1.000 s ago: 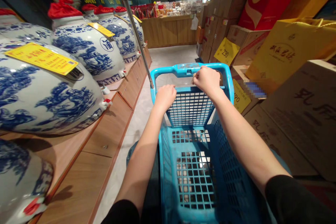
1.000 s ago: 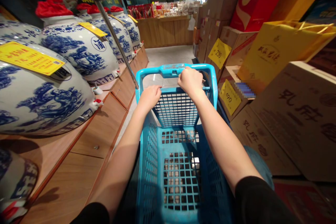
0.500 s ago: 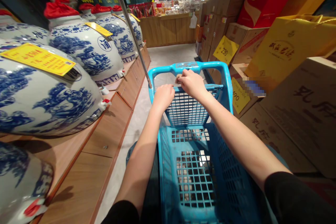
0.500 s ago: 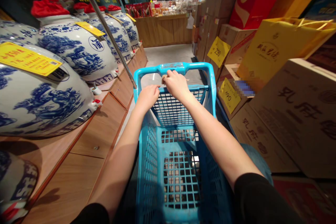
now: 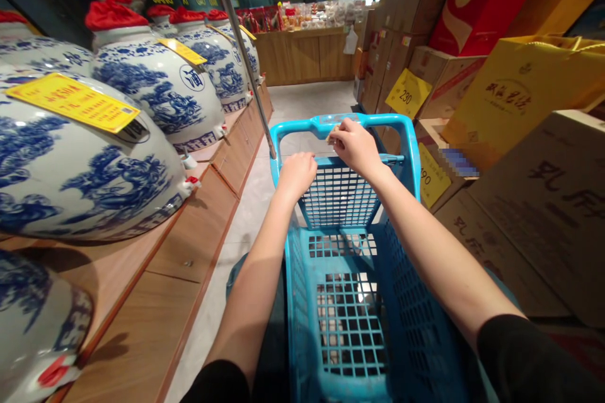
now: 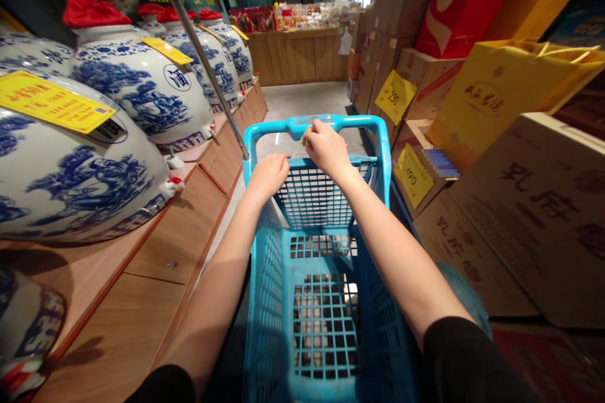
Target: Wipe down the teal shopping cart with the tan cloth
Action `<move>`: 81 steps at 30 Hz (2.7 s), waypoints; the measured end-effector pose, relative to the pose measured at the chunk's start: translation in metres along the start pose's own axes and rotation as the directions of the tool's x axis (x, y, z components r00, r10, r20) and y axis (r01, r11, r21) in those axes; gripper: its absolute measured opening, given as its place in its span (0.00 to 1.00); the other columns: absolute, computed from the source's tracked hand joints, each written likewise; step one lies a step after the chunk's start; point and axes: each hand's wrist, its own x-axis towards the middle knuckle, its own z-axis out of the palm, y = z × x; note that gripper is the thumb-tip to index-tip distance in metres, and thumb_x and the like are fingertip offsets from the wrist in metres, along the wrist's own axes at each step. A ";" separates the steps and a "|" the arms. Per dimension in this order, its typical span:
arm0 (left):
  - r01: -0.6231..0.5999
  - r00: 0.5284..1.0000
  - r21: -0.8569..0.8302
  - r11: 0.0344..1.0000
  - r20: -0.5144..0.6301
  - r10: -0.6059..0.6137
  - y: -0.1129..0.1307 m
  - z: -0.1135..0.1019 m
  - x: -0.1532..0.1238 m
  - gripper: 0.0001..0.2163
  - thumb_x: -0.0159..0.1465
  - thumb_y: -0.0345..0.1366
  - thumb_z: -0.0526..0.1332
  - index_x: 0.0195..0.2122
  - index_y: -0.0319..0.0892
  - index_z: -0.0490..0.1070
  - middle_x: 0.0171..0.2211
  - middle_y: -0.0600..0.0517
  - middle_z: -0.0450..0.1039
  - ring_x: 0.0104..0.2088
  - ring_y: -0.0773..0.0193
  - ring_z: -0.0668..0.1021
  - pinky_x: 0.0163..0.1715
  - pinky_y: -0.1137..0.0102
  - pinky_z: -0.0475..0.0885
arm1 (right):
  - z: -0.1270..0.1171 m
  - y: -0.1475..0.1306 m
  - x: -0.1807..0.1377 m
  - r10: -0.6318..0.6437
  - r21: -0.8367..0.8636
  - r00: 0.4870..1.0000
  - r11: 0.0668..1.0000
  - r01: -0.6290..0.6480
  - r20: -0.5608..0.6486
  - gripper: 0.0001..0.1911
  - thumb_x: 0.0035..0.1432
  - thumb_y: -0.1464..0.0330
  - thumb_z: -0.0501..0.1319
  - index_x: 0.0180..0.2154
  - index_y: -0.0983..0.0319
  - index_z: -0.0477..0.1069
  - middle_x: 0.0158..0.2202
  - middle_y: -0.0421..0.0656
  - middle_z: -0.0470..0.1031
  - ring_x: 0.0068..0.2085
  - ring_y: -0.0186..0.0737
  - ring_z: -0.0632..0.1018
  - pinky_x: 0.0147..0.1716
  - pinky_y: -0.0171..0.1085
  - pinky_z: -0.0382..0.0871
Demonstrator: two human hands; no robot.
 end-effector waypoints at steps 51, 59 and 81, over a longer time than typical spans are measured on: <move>-0.006 1.000 0.005 1.000 -0.001 0.006 0.000 0.001 0.000 0.20 0.75 0.29 0.48 0.58 0.35 0.77 0.55 0.40 0.81 0.57 0.53 0.81 0.60 0.62 0.72 | 0.033 0.006 0.001 -0.019 -0.006 0.971 1.000 0.018 -0.238 0.14 0.63 0.76 0.56 0.43 0.61 0.80 0.47 0.52 0.75 0.47 0.51 0.73 0.46 0.45 0.70; -0.006 0.999 -0.099 0.995 -0.043 0.001 -0.006 0.008 0.004 0.19 0.74 0.30 0.50 0.58 0.36 0.76 0.57 0.39 0.80 0.58 0.50 0.81 0.63 0.58 0.72 | 0.043 0.006 -0.001 -0.005 0.129 0.988 0.991 0.025 -0.156 0.11 0.64 0.74 0.58 0.38 0.62 0.79 0.47 0.52 0.74 0.48 0.51 0.75 0.48 0.48 0.73; -0.157 0.962 -0.502 0.851 -0.273 0.017 -0.001 0.003 0.023 0.31 0.58 0.28 0.68 0.65 0.42 0.69 0.57 0.40 0.75 0.59 0.44 0.79 0.63 0.52 0.73 | 0.059 -0.015 0.010 0.092 0.941 0.995 0.332 -0.058 0.029 0.18 0.61 0.64 0.57 0.52 0.54 0.57 0.47 0.43 0.72 0.48 0.44 0.78 0.55 0.48 0.77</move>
